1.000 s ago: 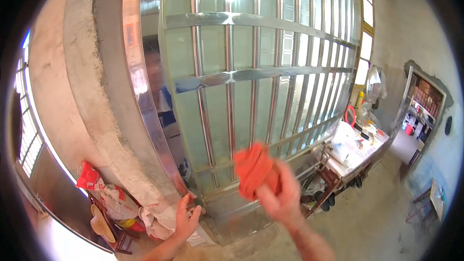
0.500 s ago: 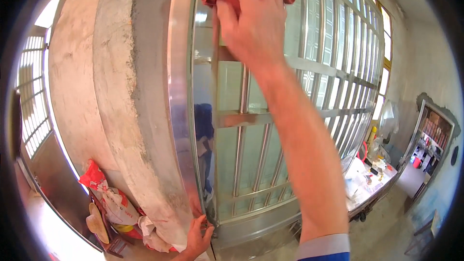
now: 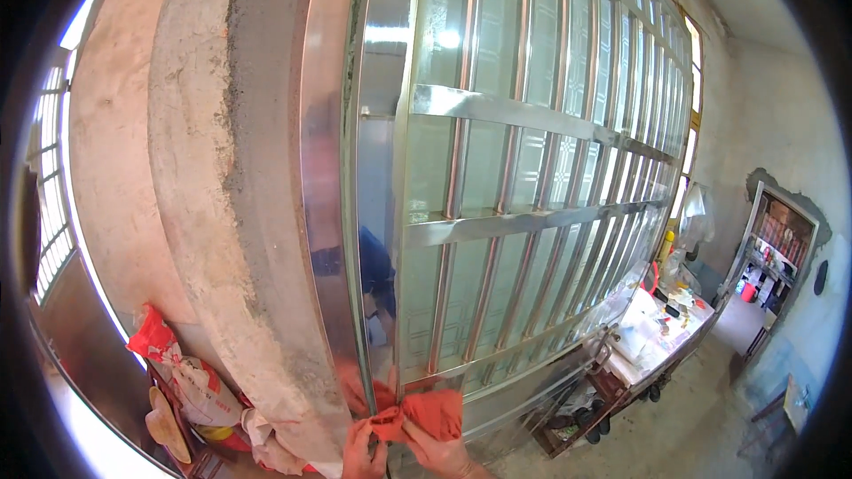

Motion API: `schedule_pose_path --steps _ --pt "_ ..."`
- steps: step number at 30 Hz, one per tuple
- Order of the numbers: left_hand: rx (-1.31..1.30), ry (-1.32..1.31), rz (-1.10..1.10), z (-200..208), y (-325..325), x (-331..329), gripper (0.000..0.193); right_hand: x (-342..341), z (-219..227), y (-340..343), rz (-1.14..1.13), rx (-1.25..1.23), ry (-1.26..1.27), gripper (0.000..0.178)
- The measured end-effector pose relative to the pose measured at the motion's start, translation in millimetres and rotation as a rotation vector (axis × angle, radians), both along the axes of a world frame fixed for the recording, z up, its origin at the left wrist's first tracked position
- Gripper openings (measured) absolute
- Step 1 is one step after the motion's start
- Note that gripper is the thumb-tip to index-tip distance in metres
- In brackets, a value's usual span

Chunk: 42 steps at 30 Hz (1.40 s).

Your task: The person fastens a waist strap and cleans a metal security door by wiping its frame, bars, glass panels, and lower panels with a cloth.

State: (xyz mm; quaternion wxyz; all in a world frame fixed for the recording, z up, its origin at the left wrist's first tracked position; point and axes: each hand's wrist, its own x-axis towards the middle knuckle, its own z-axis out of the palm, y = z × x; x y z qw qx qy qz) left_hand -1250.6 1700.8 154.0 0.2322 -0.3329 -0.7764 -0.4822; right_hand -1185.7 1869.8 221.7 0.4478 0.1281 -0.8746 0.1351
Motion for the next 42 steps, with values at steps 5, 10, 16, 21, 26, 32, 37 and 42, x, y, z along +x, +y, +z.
schedule_pose_path --steps 5,10,16,21,26,32,37,42 --pt "0.046 -0.064 -0.051 8 -10 6 0.049 -1 11 -8 -0.007 0.013 0.000 0.050" --pt "-0.025 -0.040 -0.043 -9 -6 9 0.056 -18 115 23 0.082 0.207 0.201 0.053" --pt "-0.027 -0.098 -0.044 -32 -4 4 0.064 -47 306 15 0.201 0.355 0.576 0.053" --pt "0.020 -0.119 0.009 -17 6 15 0.060 -70 436 21 0.244 0.424 0.907 0.048" --pt "0.074 -0.123 0.038 -21 5 11 0.053 -83 525 9 0.168 0.291 1.050 0.032" --pt "0.061 -0.184 -0.022 -15 -16 18 0.046 -104 614 -8 0.138 0.210 1.054 0.028" --pt "-0.198 -0.351 -0.014 -7 -18 8 0.049 -85 709 16 -0.133 0.268 1.050 0.038" --pt "-0.096 -0.266 -0.040 -47 -16 0 0.051 -80 754 -4 -0.136 0.117 0.887 0.037"
